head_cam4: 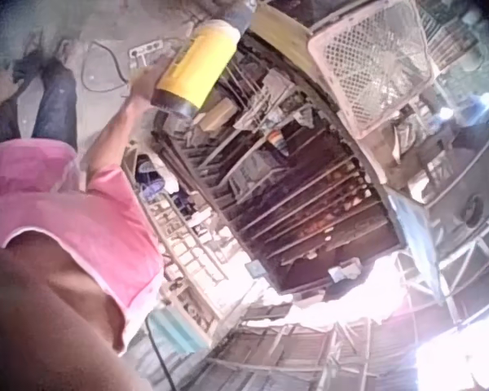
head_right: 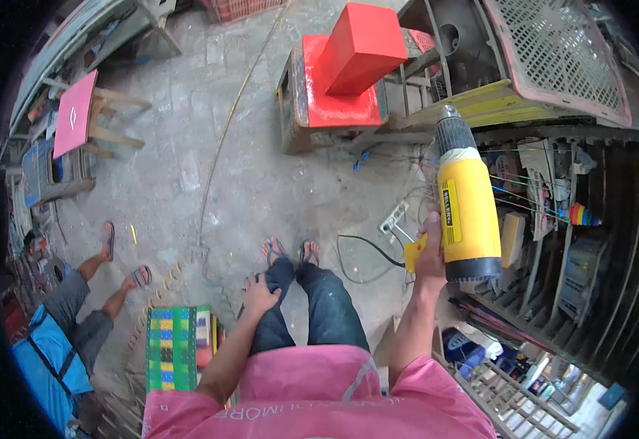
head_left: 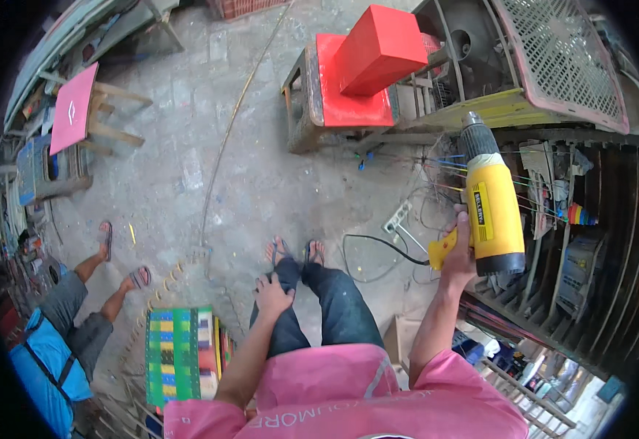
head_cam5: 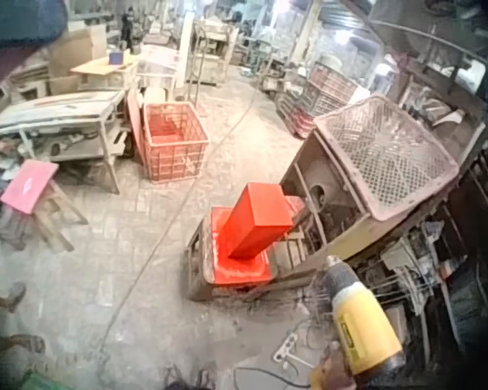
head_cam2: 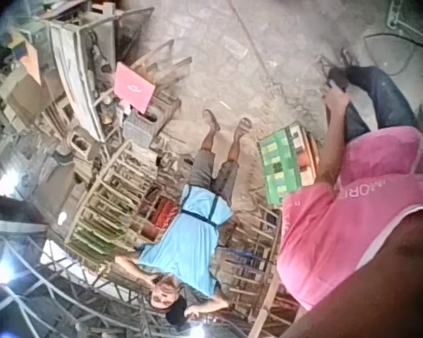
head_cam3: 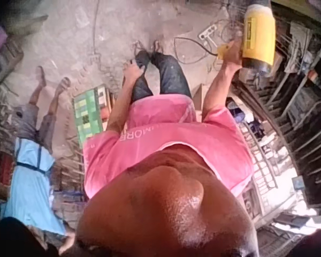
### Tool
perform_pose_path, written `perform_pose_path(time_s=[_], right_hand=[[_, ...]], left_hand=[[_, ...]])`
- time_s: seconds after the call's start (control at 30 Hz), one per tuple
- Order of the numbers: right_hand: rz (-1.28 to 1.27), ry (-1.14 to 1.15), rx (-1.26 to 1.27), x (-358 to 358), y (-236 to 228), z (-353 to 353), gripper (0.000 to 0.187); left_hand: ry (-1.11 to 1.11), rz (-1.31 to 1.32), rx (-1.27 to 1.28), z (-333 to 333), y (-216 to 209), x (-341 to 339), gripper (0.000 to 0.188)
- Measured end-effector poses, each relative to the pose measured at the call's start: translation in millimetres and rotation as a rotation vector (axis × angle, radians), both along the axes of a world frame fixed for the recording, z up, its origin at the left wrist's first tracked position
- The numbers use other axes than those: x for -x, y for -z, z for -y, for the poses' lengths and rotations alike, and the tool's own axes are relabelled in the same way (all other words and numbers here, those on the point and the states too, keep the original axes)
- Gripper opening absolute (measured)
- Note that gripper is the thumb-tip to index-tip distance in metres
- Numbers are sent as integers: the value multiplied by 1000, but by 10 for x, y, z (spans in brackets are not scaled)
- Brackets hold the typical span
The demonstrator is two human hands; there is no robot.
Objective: The person uses a yellow heat gun to dry a red plastic crate placed on a wooden stool. They hold the heat gun in their right hand and direct the airflow onto the crate's surfaces, occasionally rotating the crate with their left hand to access different sides.
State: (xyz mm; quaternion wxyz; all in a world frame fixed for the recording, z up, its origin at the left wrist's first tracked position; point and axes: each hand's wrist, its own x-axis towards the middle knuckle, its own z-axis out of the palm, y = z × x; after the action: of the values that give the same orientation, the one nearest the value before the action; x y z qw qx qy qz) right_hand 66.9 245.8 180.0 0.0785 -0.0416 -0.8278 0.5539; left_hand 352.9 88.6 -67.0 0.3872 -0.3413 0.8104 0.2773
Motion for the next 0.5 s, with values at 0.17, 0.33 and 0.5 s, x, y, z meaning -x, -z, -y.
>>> perform_pose_path(time_s=[0.17,0.33,0.5], right_hand=[[-88,-165,147,96,338,243,24],[-152,-192,274,120,698,76,19],[-247,-60,260,187,806,-573,36]], left_hand=[[-14,-396,-147,-61,572,824,59],[-88,-666,-544,-203,1147,1515,56],[347,-1276,-679,-840,1082,2299,75]])
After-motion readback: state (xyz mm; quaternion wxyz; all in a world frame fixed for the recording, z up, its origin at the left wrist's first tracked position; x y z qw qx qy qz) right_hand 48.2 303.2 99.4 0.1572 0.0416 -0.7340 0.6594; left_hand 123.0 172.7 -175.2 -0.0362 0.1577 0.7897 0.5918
